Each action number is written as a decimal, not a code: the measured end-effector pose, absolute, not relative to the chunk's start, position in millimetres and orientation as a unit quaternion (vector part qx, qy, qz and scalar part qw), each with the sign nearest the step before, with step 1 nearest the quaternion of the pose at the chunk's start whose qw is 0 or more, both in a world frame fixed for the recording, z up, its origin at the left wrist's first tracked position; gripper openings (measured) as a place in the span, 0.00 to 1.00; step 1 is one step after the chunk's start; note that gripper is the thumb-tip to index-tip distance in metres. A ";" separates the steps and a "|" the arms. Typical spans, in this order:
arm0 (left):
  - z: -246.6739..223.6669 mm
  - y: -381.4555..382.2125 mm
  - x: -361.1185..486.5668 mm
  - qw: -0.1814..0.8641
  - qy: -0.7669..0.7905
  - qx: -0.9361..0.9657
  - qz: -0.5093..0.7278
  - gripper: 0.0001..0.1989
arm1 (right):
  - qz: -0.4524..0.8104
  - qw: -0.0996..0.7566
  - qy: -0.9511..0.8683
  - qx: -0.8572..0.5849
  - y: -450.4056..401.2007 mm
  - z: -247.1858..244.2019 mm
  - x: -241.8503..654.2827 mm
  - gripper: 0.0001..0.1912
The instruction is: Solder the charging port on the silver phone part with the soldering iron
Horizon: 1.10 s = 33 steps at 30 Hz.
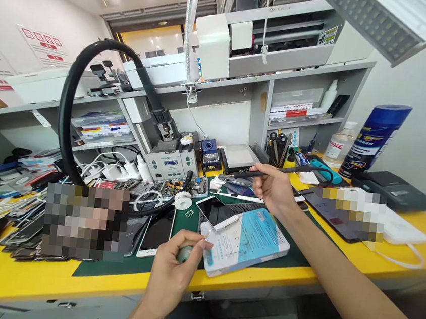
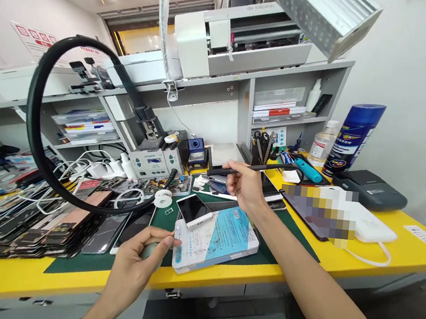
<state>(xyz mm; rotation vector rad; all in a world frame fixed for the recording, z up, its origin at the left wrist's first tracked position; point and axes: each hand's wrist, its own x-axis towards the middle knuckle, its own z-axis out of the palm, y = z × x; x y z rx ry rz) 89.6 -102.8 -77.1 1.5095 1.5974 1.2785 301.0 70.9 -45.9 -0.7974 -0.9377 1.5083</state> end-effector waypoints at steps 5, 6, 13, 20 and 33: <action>-75.3 -110.6 75.4 0.298 0.620 0.520 0.506 0.15 | 0.662 0.538 -0.398 -0.339 70.7 -44.3 299.5 0.16; -75.5 -111.4 71.8 0.298 0.623 0.516 0.508 0.16 | 0.665 0.534 -0.398 -0.339 69.8 -43.8 298.9 0.17; -81.0 -105.1 49.1 0.292 0.636 0.522 0.487 0.20 | 0.675 0.518 -0.400 -0.342 63.7 -40.8 295.8 0.17; -91.9 -91.7 37.4 0.243 0.650 0.580 0.427 0.19 | 0.673 0.519 -0.398 -0.345 65.2 -40.9 294.8 0.17; -85.5 -84.1 38.8 0.090 0.603 0.672 0.419 0.10 | 0.672 0.523 -0.416 -0.319 63.6 -42.0 295.6 0.12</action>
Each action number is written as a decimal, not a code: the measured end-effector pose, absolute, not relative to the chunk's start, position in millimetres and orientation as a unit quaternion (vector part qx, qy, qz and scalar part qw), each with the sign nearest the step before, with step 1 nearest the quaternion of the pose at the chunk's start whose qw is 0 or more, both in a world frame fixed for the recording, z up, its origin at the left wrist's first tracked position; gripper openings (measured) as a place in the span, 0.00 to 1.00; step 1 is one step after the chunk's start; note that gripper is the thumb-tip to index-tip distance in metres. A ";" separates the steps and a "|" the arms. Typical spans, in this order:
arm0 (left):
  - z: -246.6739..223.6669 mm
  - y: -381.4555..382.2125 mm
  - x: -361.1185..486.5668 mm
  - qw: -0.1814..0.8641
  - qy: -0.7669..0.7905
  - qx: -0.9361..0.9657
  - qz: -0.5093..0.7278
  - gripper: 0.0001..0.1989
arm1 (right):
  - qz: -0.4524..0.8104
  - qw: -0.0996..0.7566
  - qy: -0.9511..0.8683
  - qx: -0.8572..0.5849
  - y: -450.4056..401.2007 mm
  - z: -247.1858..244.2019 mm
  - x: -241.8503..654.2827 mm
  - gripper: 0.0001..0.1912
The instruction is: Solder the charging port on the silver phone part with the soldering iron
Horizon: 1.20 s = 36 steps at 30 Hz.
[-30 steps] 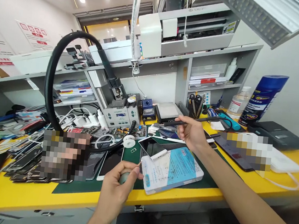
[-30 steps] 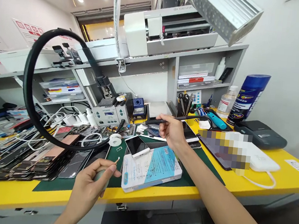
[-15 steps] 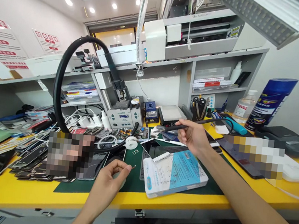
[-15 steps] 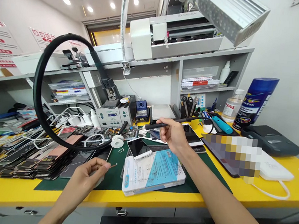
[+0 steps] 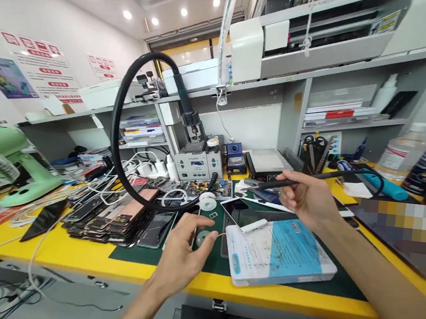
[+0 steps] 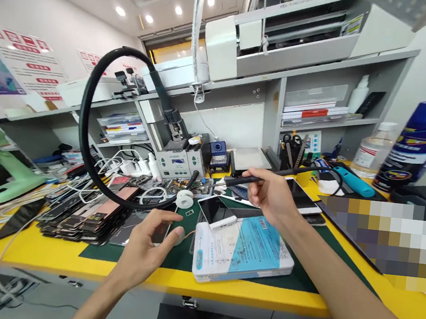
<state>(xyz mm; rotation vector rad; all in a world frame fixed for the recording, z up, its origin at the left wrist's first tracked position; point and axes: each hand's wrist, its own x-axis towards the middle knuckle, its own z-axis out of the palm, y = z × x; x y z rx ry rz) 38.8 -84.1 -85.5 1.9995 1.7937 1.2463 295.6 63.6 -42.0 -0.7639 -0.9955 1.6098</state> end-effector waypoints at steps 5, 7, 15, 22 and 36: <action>-85.5 -92.1 44.6 0.118 0.562 0.678 0.459 0.06 | 0.674 0.529 -0.418 -0.302 61.9 -40.6 292.9 0.11; -87.1 -94.0 46.9 0.128 0.550 0.674 0.476 0.06 | 0.672 0.529 -0.418 -0.308 61.3 -40.3 292.6 0.10; -81.4 -89.3 10.6 0.132 0.543 0.574 0.599 0.27 | 0.659 0.528 -0.430 -0.321 60.8 -40.7 292.0 0.10; -73.9 -91.0 -16.8 0.154 0.569 0.529 0.610 0.22 | 0.658 0.521 -0.435 -0.327 62.3 -43.8 291.4 0.11; -79.6 -86.7 -2.0 0.219 0.568 0.576 0.546 0.18 | 0.662 0.520 -0.443 -0.309 54.4 -40.0 287.6 0.05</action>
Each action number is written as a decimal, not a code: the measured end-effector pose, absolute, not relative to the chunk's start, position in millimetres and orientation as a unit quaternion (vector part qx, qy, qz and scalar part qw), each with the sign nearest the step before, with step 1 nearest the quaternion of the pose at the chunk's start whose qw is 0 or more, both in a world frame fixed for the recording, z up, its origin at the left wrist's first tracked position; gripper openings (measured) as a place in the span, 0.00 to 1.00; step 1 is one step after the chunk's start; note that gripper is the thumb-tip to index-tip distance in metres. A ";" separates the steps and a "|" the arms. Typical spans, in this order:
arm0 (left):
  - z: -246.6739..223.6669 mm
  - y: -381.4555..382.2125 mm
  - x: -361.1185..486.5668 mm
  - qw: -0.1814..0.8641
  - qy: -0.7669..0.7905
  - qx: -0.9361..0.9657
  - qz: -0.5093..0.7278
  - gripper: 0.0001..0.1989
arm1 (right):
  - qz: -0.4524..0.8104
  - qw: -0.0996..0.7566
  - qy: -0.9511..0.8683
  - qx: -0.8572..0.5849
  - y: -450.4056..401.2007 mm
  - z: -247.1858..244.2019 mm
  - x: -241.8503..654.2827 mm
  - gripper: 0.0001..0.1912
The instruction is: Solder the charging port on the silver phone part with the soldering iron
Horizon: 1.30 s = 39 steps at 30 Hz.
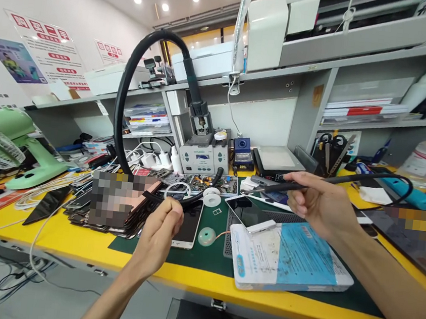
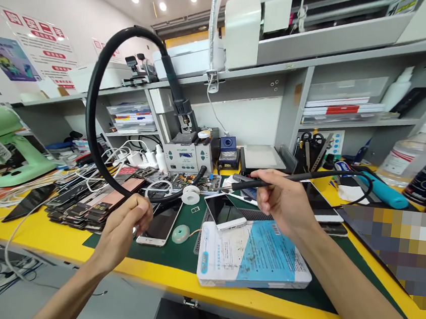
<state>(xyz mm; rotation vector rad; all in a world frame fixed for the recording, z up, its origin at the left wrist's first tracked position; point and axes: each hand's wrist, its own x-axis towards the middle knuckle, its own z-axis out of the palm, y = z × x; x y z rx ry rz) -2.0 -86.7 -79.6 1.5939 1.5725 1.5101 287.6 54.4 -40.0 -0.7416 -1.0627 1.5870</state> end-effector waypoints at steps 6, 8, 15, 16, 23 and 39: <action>-78.8 -84.8 3.3 0.214 0.569 0.598 0.522 0.15 | 0.672 0.511 -0.449 -0.294 52.5 -39.8 288.3 0.07; -77.3 -84.8 4.9 0.211 0.568 0.602 0.519 0.15 | 0.674 0.507 -0.451 -0.292 51.7 -38.9 288.9 0.08; -71.5 -83.7 10.9 0.197 0.570 0.609 0.516 0.16 | 0.642 0.529 -0.446 -0.331 50.8 -39.0 282.9 0.15; -70.5 -82.5 11.8 0.197 0.569 0.610 0.516 0.16 | 0.635 0.533 -0.444 -0.339 50.8 -39.4 282.0 0.17; -55.9 -58.8 16.3 0.193 0.557 0.608 0.531 0.14 | 0.659 0.499 -0.461 -0.321 50.6 -32.6 291.3 0.19; -75.8 16.1 9.9 0.191 0.535 0.581 0.582 0.22 | 0.595 0.538 -0.436 -0.408 52.1 -38.4 283.1 0.19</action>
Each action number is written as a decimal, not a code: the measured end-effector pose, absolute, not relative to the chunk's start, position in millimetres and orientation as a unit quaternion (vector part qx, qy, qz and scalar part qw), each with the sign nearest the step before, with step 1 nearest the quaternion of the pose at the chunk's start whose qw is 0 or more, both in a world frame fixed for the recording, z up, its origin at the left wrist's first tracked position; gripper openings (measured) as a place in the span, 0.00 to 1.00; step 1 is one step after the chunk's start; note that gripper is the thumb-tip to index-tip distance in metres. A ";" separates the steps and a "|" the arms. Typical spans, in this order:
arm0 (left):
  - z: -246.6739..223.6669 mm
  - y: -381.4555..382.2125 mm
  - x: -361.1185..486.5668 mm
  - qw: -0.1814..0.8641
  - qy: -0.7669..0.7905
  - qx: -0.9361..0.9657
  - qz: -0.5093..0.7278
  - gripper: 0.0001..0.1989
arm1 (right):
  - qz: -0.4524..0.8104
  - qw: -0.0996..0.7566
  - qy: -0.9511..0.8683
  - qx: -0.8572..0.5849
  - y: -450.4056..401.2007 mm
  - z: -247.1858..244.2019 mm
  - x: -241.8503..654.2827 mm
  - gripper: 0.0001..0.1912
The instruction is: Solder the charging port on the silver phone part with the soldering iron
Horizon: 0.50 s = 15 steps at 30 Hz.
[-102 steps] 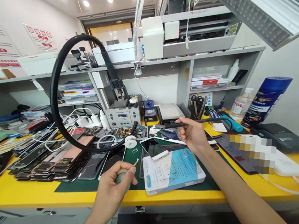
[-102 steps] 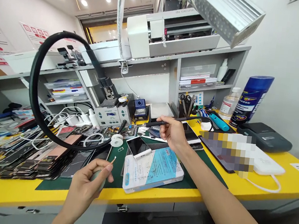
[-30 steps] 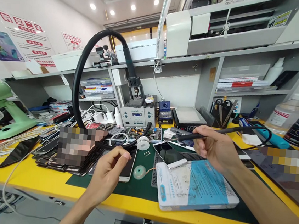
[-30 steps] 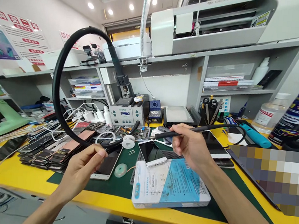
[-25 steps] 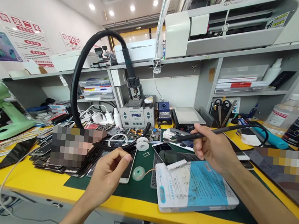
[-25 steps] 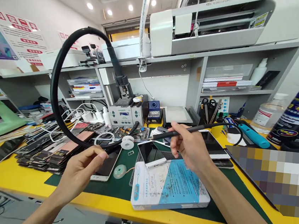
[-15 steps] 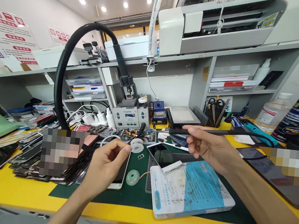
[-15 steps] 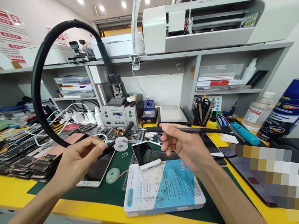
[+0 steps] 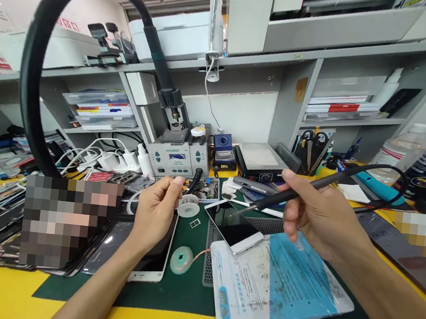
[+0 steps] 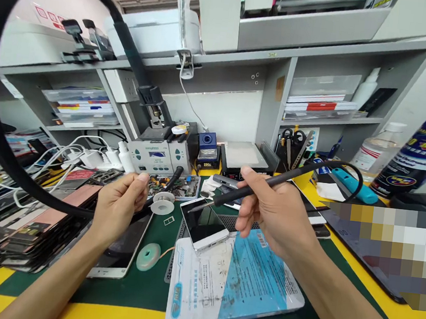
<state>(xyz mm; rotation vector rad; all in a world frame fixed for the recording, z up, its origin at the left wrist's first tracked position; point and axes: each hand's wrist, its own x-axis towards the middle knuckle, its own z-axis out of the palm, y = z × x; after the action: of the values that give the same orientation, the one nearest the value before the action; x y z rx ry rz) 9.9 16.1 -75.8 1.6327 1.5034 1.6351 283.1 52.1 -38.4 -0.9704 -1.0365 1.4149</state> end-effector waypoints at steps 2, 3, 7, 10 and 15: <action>-75.9 13.8 8.7 0.186 0.538 0.587 0.576 0.22 | 0.587 0.541 -0.422 -0.430 52.4 -40.2 282.1 0.19; -75.9 12.9 8.4 0.185 0.538 0.590 0.573 0.21 | 0.582 0.543 -0.416 -0.439 52.8 -41.1 281.7 0.20; -77.1 9.2 10.2 0.181 0.535 0.604 0.561 0.21 | 0.563 0.551 -0.400 -0.468 55.2 -42.6 279.7 0.23; -77.2 6.0 13.0 0.173 0.532 0.616 0.554 0.20 | 0.551 0.557 -0.393 -0.481 55.6 -40.8 278.2 0.23; -75.1 2.2 16.2 0.160 0.531 0.629 0.545 0.19 | 0.544 0.562 -0.387 -0.488 54.2 -38.6 277.5 0.24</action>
<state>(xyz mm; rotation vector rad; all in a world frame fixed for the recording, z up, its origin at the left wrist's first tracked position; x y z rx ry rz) 16.2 2.2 -75.1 1.7969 1.5158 1.5584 277.5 54.2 -38.6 -1.1489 -0.9117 1.2809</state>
